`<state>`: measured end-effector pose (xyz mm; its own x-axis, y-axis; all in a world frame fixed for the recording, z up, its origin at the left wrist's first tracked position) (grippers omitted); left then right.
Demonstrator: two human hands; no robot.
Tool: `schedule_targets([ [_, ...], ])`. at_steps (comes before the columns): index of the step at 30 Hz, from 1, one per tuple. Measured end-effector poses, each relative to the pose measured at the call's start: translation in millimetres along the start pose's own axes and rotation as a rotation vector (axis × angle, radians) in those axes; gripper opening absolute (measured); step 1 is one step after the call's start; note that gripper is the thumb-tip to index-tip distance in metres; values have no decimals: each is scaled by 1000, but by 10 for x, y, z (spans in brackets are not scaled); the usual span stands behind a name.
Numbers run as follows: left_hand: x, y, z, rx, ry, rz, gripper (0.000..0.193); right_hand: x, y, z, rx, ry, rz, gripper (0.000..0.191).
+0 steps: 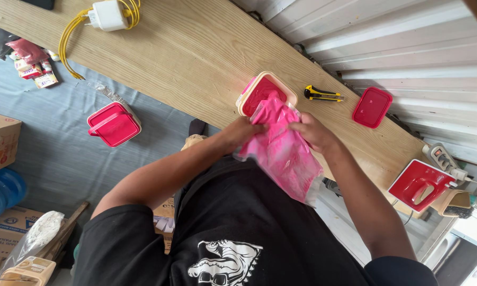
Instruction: The person scoops a pink paste from a plastic bag into a plastic container on a workbench, pours liquid from a bottle into the container, and then stirs the mixture with a spoon, holding the container steady with the other hand.
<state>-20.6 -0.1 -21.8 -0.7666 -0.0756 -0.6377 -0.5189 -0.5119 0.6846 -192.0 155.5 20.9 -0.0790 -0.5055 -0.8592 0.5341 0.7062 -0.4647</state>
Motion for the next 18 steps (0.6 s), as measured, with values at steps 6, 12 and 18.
schedule_targets([
  [6,-105,290,-108,220,-98,83,35,-134,-190,255,-308,-48,38,24],
  [12,-114,370,16,196,18,94,33,-81,-151,237,-530,271,-89,21],
  [18,-119,303,123,80,126,97,35,-52,-66,132,-540,362,-316,28],
])
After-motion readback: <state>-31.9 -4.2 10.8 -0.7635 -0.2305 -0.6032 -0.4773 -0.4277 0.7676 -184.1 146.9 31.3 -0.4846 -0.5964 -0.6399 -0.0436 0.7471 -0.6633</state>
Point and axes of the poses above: each hand's wrist, its own x-axis towards the middle knuckle, its own z-axis out of the palm, y = z × x, the point moved 3 cm from there along x, towards the middle knuckle, and after that the axes turned 8 degrees about z, right-handed, at the moved point
